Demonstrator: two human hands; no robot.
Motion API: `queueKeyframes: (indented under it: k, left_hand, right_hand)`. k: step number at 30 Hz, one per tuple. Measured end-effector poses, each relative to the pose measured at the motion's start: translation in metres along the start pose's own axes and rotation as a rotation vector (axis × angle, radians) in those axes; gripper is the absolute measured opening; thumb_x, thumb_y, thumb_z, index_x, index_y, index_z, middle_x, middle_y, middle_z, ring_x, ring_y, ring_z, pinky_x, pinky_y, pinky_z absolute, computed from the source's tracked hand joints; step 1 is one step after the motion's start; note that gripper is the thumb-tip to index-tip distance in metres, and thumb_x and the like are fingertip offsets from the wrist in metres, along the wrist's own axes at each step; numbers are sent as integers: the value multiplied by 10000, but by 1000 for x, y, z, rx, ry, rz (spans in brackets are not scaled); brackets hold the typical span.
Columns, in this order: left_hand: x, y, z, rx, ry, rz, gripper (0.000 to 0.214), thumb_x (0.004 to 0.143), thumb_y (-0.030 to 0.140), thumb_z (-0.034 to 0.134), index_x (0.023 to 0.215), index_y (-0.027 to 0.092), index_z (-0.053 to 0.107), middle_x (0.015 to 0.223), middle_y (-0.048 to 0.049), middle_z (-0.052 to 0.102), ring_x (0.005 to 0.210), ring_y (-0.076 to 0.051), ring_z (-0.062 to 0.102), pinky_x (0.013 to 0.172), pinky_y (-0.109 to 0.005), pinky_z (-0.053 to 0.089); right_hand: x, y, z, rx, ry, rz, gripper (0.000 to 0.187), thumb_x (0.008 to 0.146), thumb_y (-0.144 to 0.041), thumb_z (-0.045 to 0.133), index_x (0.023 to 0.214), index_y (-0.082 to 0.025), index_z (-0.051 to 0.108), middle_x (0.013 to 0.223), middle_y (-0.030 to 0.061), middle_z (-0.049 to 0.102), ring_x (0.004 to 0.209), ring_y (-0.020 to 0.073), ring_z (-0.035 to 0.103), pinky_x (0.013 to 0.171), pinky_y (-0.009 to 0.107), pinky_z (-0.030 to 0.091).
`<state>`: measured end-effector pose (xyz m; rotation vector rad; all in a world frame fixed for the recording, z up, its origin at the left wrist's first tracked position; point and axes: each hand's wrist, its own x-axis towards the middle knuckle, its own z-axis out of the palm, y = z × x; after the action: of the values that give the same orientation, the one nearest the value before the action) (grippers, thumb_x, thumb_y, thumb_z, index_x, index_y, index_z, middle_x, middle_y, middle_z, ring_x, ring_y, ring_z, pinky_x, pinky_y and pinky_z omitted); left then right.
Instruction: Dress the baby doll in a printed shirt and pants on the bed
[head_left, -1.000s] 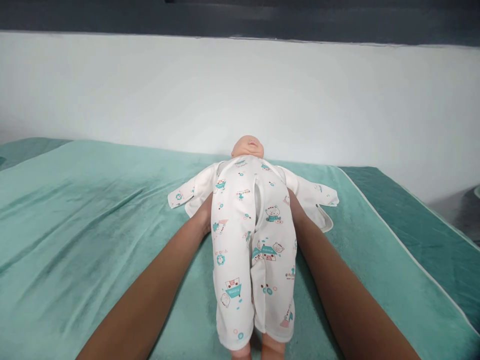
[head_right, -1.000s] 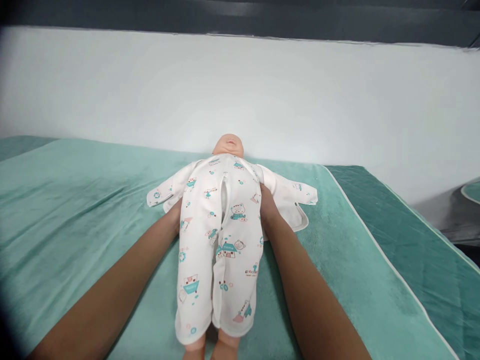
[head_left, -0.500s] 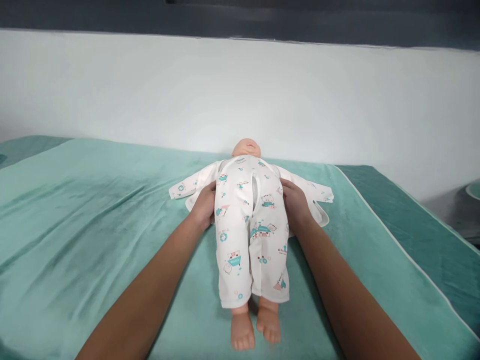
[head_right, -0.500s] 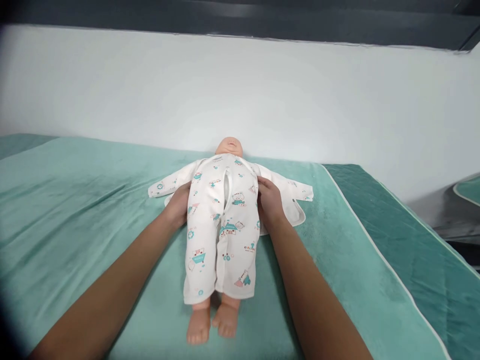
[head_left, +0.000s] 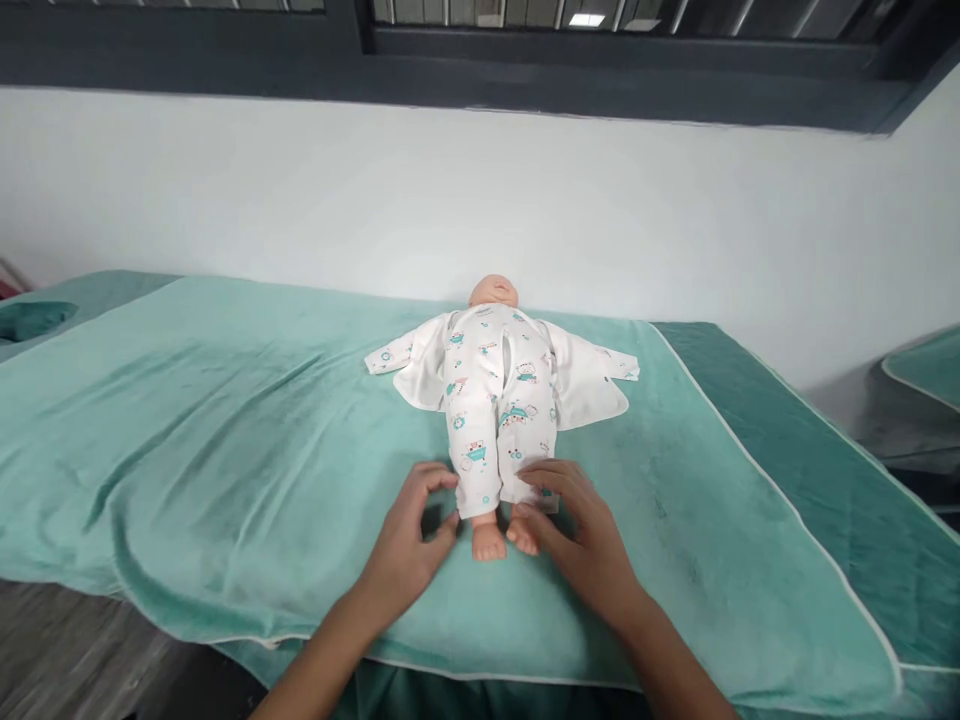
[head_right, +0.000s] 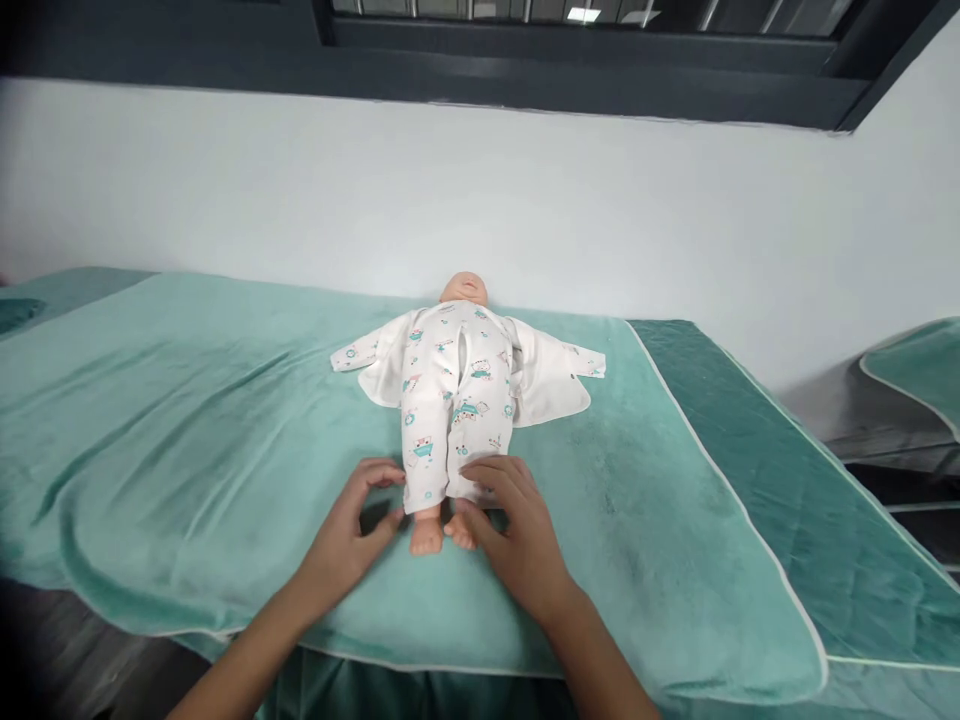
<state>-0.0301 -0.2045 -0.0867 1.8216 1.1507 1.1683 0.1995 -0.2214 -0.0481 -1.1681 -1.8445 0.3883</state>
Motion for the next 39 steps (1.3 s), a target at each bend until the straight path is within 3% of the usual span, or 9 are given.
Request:
queueKeyframes:
  k: [3, 8, 13, 17, 25, 28, 31, 35, 39]
  left_hand:
    - [-11, 3, 6, 138, -4, 69, 349, 831, 108, 581, 1151, 236, 525, 1176, -67, 573, 1126, -216, 545, 983, -385, 430]
    - [-6, 18, 10, 115, 9, 58, 106, 935, 170, 482, 987, 222, 558, 963, -31, 603, 925, -182, 573, 846, -330, 451]
    - [-8, 46, 6, -46, 55, 23, 98, 968, 239, 471, 952, 220, 566, 895, -8, 610, 844, -156, 592, 807, -292, 461]
    - [-11, 56, -5, -47, 87, 29, 93, 968, 267, 497, 991, 224, 577, 914, -10, 625, 873, -157, 603, 819, -289, 461]
    - [-35, 34, -15, 207, 107, 17, 72, 931, 214, 480, 936, 236, 548, 855, -8, 591, 814, -177, 584, 756, -312, 463]
    - [-43, 22, -12, 296, 104, -17, 89, 905, 187, 475, 920, 248, 538, 826, -10, 570, 797, -201, 571, 730, -342, 468]
    - [-44, 22, -11, 316, 107, -6, 125, 902, 181, 460, 948, 255, 549, 916, -38, 588, 896, -232, 583, 787, -382, 489]
    - [-35, 45, -7, 290, 156, 85, 197, 940, 186, 454, 1073, 247, 585, 1093, -68, 607, 1058, -231, 580, 894, -383, 486]
    - [-14, 71, 7, 309, 57, 236, 191, 941, 178, 486, 1077, 247, 600, 1096, -67, 625, 1081, -232, 567, 937, -392, 475]
  right_hand:
    - [10, -16, -7, -145, -160, 9, 157, 883, -172, 662, 1014, -256, 639, 1056, 24, 700, 1055, 222, 586, 916, 407, 472]
    - [28, -47, 0, -398, -330, 112, 184, 789, -262, 766, 911, -225, 633, 989, 33, 693, 1008, 265, 581, 821, 398, 438]
    - [26, -66, 18, -475, -253, 148, 89, 843, -142, 622, 866, -211, 570, 946, 26, 638, 876, 205, 570, 759, 346, 403]
    - [21, -67, 15, -471, -161, 124, 136, 853, -79, 549, 832, -214, 539, 867, 13, 611, 784, 181, 533, 722, 328, 378]
    - [2, -77, 5, -366, -204, -67, 128, 942, -141, 504, 886, -223, 584, 893, 35, 628, 834, 199, 564, 785, 367, 414]
    - [-7, -71, 4, -313, -225, -70, 154, 969, -171, 486, 890, -240, 599, 903, 31, 645, 885, 213, 597, 820, 388, 446]
    - [-19, -54, 0, -201, -114, 3, 138, 973, -184, 486, 954, -257, 602, 980, 28, 661, 956, 210, 620, 850, 374, 484]
    - [-35, -24, -3, -232, 61, 181, 239, 916, -105, 480, 1096, -231, 575, 1128, 73, 625, 1038, 225, 606, 862, 377, 511]
    - [-36, -4, 9, -337, 61, 242, 244, 868, -129, 550, 1096, -211, 583, 1132, 93, 625, 1046, 268, 585, 865, 432, 499]
